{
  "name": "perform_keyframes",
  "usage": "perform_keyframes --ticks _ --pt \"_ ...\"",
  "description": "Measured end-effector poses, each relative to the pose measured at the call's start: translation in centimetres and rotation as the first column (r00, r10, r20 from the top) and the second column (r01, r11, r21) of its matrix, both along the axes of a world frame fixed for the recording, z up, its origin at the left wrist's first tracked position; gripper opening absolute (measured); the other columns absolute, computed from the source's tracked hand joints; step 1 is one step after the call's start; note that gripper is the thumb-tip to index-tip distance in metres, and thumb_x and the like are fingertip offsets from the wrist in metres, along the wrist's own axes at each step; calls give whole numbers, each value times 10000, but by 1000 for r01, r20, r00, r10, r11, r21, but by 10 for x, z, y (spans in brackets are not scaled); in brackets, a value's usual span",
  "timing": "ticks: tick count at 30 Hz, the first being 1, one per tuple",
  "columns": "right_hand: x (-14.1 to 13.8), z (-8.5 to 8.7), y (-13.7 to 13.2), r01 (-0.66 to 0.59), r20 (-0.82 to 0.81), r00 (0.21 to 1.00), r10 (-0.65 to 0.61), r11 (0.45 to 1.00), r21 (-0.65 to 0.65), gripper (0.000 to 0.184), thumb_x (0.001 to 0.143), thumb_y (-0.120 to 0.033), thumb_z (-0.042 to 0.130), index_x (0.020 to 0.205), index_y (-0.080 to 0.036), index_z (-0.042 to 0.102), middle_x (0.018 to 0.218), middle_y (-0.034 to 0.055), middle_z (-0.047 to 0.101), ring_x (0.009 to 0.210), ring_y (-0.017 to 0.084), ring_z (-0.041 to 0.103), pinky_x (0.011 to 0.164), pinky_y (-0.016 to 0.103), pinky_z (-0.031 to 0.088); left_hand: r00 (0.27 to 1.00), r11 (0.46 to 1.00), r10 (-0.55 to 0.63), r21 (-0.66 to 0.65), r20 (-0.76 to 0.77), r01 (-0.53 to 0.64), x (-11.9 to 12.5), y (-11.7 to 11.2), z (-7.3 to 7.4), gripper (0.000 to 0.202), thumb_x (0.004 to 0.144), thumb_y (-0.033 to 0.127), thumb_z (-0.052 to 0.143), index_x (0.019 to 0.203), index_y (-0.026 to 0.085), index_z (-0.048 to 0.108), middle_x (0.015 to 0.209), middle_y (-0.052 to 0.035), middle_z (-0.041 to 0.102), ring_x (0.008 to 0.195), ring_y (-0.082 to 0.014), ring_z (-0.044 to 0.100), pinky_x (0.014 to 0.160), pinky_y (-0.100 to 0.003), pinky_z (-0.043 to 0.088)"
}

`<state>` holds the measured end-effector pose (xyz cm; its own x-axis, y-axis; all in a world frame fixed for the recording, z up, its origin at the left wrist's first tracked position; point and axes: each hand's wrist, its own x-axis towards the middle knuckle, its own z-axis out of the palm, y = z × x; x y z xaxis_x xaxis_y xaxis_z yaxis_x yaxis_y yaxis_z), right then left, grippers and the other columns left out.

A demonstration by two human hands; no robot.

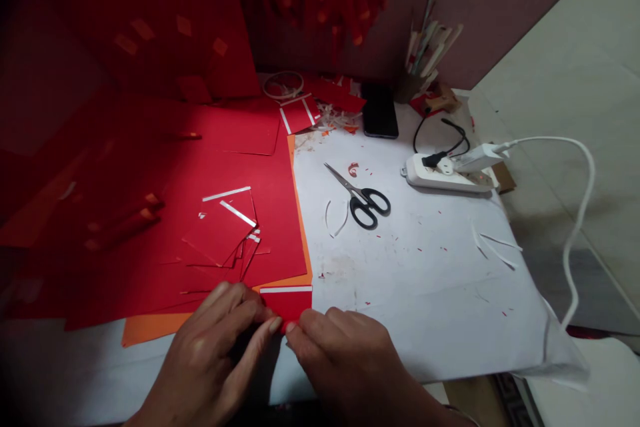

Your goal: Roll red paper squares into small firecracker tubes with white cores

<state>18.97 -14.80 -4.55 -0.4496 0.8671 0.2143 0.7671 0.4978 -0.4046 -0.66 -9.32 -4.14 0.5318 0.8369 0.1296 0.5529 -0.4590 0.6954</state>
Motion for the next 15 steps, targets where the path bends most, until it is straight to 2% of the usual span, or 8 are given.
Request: perform_keyframes --ticks 3,6,8,12,15 --pt "-2 8 4 -12 -19 1000 12 1000 9 364 997 -147 347 1006 -124 710 819 86 750 575 180 621 492 316 406 1000 1000 -18 0 -19 18 1 -1 -1 200 936 131 508 766 183 600 717 -41 561 659 -199 475 564 -333 404" --pt "-2 12 9 -21 -29 999 21 1000 -7 359 987 -143 361 993 -113 719 845 106 757 584 189 638 487 317 440 1000 1000 -5 23 13 4 0 -1 -3 97 924 114 550 905 167 628 792 -50 598 715 -202 507 614 -341 442" --pt "-2 12 10 -13 -47 999 12 999 -31 340 975 -143 384 984 -122 723 843 103 757 597 193 650 489 317 455 998 996 1 93 67 -8 0 -2 -5 103 908 89 590 964 157 642 825 -56 604 743 -195 517 638 -330 454" --pt "-3 9 9 22 -72 997 -27 998 -66 273 956 -177 450 980 -158 722 841 86 751 638 200 666 501 317 457 992 964 -49 264 120 16 -3 -5 -5 136 889 41 613 962 143 665 777 -46 601 686 -174 482 591 -301 413" --pt "-2 6 7 36 -48 998 -41 994 -99 262 970 -170 460 1017 -194 716 881 69 751 666 189 670 508 312 441 993 958 -90 279 75 66 -7 -7 -4 147 884 38 620 991 134 650 787 -44 628 693 -180 485 595 -312 398"
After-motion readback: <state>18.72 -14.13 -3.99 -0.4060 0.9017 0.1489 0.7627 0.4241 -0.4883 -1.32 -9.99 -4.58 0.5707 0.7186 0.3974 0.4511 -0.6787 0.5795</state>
